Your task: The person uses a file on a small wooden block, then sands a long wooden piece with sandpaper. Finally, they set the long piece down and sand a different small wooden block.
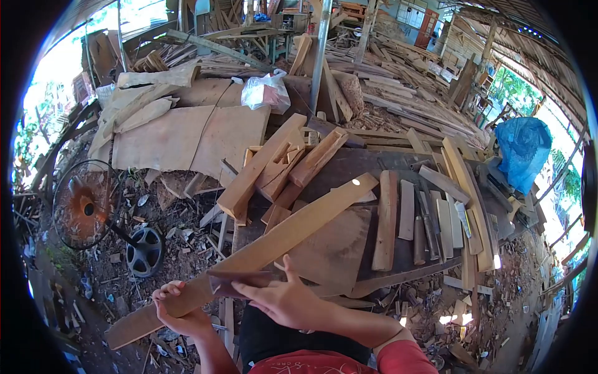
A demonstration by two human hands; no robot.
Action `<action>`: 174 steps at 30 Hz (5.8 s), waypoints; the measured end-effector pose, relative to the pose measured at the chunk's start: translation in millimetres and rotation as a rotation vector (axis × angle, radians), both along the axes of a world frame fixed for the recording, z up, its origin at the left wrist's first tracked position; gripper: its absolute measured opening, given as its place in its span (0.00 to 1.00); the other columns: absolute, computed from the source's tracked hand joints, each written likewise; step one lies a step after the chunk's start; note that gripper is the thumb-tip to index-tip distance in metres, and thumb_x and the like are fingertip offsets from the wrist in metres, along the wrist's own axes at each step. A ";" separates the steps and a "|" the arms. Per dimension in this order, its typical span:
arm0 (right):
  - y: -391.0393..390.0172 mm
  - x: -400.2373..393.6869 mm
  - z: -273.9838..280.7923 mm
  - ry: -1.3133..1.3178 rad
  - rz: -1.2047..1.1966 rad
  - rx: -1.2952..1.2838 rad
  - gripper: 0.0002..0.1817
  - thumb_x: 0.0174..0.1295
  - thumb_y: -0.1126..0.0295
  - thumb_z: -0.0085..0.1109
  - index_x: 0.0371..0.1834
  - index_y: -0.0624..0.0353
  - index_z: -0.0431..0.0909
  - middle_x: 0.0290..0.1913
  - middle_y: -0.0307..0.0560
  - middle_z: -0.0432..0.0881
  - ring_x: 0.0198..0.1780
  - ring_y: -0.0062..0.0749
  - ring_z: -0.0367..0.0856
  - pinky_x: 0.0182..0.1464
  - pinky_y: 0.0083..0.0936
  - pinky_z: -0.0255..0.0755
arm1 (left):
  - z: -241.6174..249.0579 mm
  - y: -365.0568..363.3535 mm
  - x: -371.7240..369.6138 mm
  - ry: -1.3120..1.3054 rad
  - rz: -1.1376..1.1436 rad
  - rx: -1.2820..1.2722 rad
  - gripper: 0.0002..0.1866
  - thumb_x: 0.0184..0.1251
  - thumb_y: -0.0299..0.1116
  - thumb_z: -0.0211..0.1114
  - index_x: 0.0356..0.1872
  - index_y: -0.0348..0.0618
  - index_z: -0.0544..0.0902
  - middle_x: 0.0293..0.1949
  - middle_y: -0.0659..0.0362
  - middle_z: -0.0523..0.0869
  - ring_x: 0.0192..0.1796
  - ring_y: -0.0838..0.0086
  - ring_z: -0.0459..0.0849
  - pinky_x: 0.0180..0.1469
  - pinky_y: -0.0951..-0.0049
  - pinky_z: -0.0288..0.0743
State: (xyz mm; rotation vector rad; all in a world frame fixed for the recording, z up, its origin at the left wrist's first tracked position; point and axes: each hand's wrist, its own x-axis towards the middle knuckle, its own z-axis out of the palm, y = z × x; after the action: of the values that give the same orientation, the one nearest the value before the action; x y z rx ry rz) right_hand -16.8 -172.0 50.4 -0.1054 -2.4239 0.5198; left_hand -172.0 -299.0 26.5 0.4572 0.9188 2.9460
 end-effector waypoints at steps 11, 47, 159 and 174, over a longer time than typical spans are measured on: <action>98.6 1.1 -4.7 -0.134 -0.837 -0.126 0.14 0.65 0.65 0.44 0.53 0.50 0.71 0.22 0.47 0.79 0.32 0.46 0.81 0.58 0.69 0.43 | -4.7 7.8 5.7 -0.027 0.022 -0.039 0.08 0.63 0.39 0.49 0.34 0.46 0.66 0.26 0.56 0.71 0.36 0.67 0.74 0.46 0.67 0.68; 69.0 15.3 17.7 -0.167 -0.639 -0.417 0.16 0.64 0.69 0.47 0.54 0.54 0.71 0.32 0.51 0.80 0.38 0.44 0.80 0.53 0.44 0.62 | 7.4 16.2 33.8 0.023 -0.026 0.009 0.10 0.62 0.41 0.49 0.36 0.46 0.65 0.27 0.57 0.70 0.38 0.67 0.73 0.49 0.66 0.65; -16.9 -26.2 -4.0 0.030 -0.238 -0.059 0.15 0.59 0.68 0.52 0.50 0.51 0.71 0.34 0.42 0.79 0.37 0.37 0.80 0.59 0.70 0.41 | 7.6 20.7 23.4 0.161 -0.073 0.143 0.11 0.61 0.42 0.49 0.33 0.47 0.65 0.20 0.62 0.64 0.25 0.75 0.64 0.37 0.71 0.59; 2.4 7.8 18.3 -0.017 -0.176 0.003 0.16 0.58 0.71 0.52 0.50 0.53 0.72 0.22 0.46 0.79 0.31 0.44 0.81 0.59 0.65 0.51 | 21.5 18.4 24.0 0.123 0.011 0.155 0.13 0.59 0.44 0.51 0.32 0.46 0.63 0.17 0.62 0.64 0.20 0.76 0.63 0.32 0.74 0.58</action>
State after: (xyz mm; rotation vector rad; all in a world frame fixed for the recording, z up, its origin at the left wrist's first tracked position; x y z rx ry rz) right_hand -9.0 -169.6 68.6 -0.3197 -2.4033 0.4365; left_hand -148.0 -280.7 48.0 0.6473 0.7063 3.0418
